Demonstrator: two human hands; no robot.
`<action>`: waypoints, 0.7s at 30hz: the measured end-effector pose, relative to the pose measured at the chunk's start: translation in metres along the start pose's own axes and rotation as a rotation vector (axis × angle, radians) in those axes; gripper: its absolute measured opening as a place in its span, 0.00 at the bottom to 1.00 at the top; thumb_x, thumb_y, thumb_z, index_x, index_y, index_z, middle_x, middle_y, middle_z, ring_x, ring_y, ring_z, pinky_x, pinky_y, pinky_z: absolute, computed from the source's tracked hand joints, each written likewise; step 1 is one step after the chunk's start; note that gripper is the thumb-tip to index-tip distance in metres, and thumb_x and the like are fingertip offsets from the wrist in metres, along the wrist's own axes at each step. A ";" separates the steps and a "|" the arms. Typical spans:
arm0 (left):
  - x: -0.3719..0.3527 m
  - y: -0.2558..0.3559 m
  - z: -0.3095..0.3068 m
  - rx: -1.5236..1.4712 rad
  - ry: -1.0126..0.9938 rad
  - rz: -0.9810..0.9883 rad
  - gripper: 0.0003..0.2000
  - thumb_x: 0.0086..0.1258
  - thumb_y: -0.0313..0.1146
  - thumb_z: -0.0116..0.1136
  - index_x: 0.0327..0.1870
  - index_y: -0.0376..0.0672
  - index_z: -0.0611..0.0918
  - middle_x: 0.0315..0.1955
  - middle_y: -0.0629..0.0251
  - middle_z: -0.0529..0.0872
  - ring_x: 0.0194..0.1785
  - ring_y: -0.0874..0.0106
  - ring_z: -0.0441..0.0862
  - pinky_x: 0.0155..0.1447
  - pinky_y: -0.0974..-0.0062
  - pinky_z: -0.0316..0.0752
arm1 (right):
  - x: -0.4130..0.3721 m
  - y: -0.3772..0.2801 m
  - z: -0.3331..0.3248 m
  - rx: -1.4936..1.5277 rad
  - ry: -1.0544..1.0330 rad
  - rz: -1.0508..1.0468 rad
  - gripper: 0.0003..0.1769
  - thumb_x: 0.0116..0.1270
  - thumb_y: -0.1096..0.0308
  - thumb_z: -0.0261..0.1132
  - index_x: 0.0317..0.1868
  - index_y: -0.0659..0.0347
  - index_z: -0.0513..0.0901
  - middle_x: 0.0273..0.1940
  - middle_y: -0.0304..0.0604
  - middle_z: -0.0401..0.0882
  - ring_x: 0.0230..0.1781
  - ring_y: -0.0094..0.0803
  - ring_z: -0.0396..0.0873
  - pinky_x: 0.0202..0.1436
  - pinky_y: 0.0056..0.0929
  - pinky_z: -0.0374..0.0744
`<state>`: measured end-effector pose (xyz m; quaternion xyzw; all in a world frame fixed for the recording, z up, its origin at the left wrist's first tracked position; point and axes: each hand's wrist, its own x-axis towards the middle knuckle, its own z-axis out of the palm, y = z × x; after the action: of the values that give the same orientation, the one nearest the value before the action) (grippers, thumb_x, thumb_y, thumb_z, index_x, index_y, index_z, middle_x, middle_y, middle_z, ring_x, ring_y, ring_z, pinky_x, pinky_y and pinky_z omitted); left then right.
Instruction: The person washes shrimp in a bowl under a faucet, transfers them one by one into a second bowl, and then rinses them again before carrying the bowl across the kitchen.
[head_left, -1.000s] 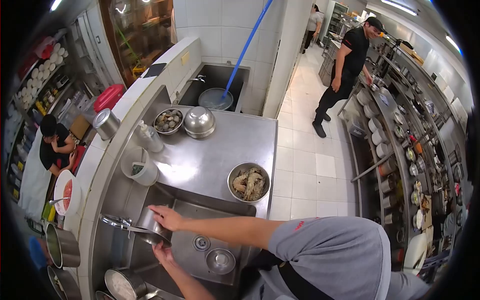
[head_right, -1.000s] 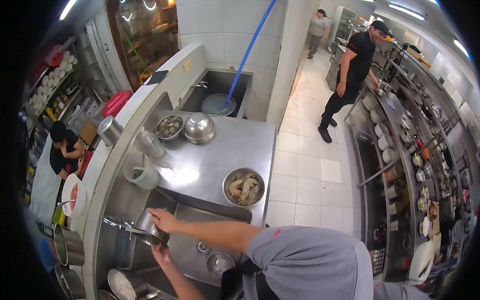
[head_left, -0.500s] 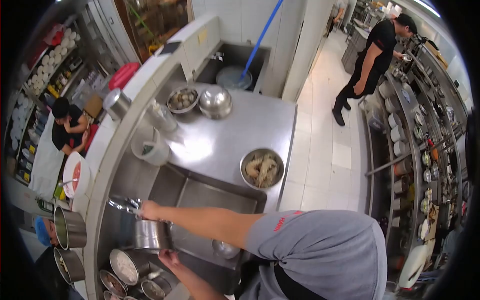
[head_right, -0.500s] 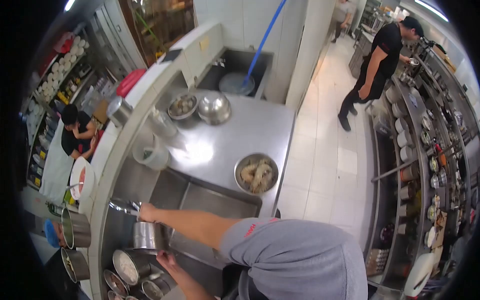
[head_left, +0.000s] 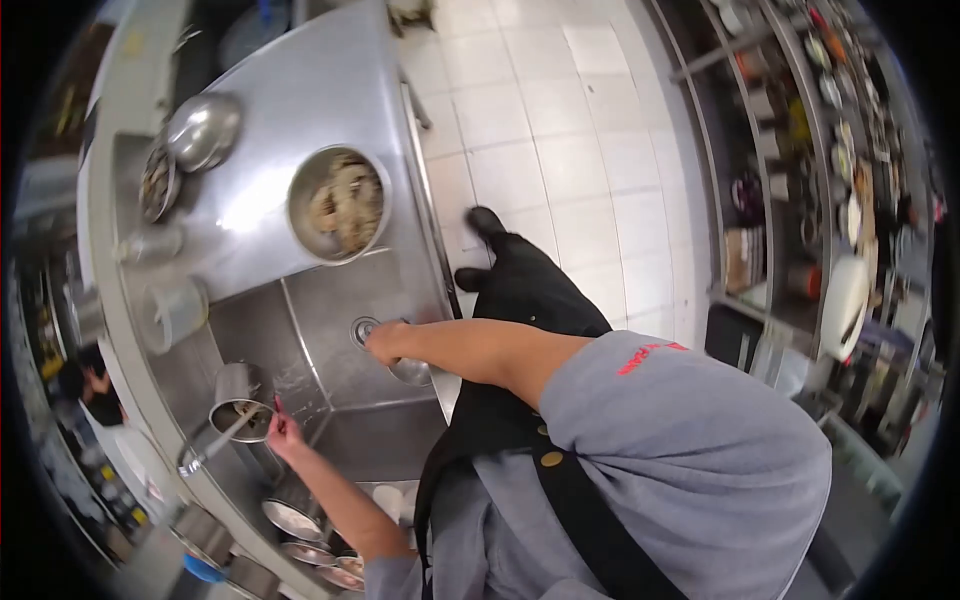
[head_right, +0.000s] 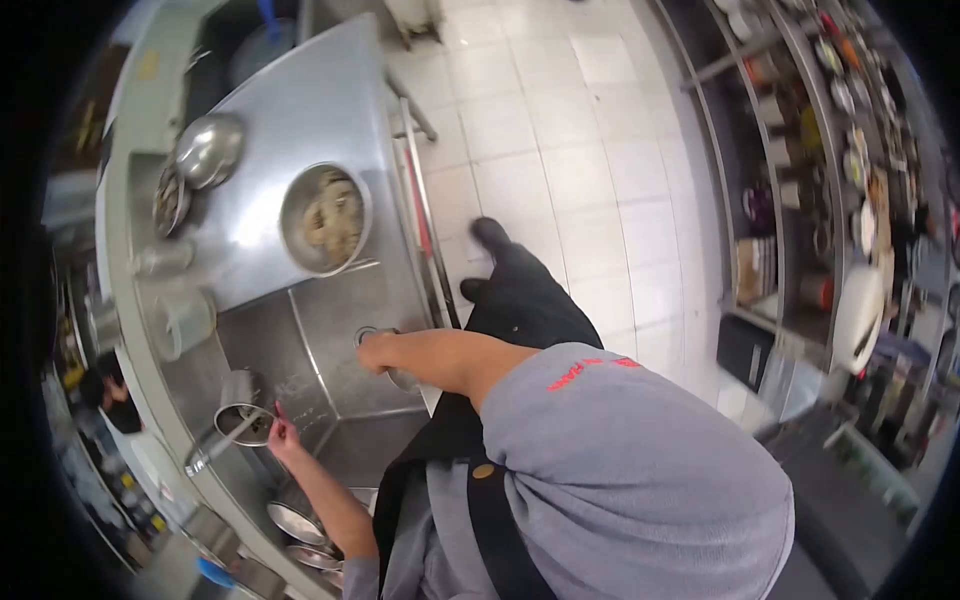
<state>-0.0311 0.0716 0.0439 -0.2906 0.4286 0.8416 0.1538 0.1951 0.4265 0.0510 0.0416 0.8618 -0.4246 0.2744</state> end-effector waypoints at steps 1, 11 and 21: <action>0.028 0.036 -0.014 0.366 -0.163 -0.010 0.24 0.57 0.11 0.42 0.59 0.25 0.65 0.56 0.46 0.73 0.51 0.56 0.78 0.57 0.54 0.73 | -0.013 0.007 -0.006 -0.023 -0.048 0.017 0.13 0.48 0.69 0.66 0.37 0.60 0.86 0.43 0.50 0.83 0.45 0.40 0.81 0.45 0.39 0.79; -0.044 0.090 0.170 1.100 0.262 -0.138 0.26 0.49 0.13 0.49 0.55 0.33 0.72 0.48 0.52 0.80 0.47 0.55 0.81 0.51 0.45 0.78 | 0.019 0.004 0.043 -0.172 -0.045 -0.203 0.18 0.50 0.67 0.68 0.45 0.53 0.85 0.48 0.45 0.82 0.51 0.45 0.78 0.48 0.55 0.77; -0.108 0.068 0.103 0.611 0.188 0.083 0.11 0.52 0.14 0.51 0.38 0.30 0.73 0.34 0.53 0.74 0.40 0.50 0.80 0.42 0.35 0.79 | -0.018 0.007 -0.008 -0.220 -0.353 -0.253 0.16 0.51 0.68 0.59 0.40 0.62 0.84 0.45 0.55 0.81 0.47 0.47 0.80 0.50 0.41 0.77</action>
<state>-0.0176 0.1143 0.2023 -0.2898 0.6852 0.6491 0.1589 0.2088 0.4404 0.0590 -0.1716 0.8398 -0.3600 0.3683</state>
